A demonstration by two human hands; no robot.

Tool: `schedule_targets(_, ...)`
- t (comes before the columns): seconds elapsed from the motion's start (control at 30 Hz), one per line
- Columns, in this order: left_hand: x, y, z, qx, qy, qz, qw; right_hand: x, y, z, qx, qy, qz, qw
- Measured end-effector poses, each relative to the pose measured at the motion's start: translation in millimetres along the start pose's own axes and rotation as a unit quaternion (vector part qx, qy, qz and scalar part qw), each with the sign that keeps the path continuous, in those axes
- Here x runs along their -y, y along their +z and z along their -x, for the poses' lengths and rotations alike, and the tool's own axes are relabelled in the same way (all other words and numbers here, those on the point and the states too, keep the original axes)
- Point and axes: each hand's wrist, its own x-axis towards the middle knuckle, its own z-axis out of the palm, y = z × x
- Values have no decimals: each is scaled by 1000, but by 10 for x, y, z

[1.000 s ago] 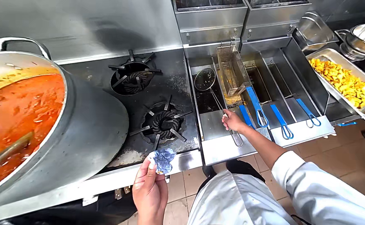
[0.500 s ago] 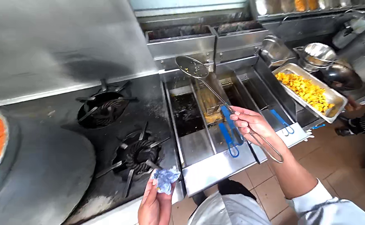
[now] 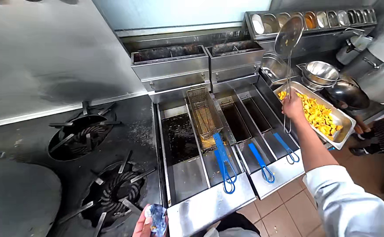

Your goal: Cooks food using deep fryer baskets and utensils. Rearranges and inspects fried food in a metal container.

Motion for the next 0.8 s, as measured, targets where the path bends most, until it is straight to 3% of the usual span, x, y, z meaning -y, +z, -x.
schedule_targets(0.1,134,93,51,-29,12,-14,999,-529,376,-310,31,37,157,986)
schedule_targets(0.2,217,141,123,-61,18,-55,996,-807,549,-457,73,48,231,969)
schedule_targets(0.33,255,243,134,-95,29,-98,990,-794,506,-481,52,38,220,973)
schedule_targets(0.43,274,424,76,-144,62,-144,977,-978,491,-492,84,31,231,969)
schedule_targets(0.6,292,371,-58,-170,95,-259,946,-954,273,-256,59,3,39,998)
schedule_targets(0.7,523,168,-136,-150,98,-435,882,-946,189,291,55,-4,-62,997)
schedule_targets(0.8,867,-154,-236,-122,144,-673,715,-983,204,999,56,-23,-107,992)
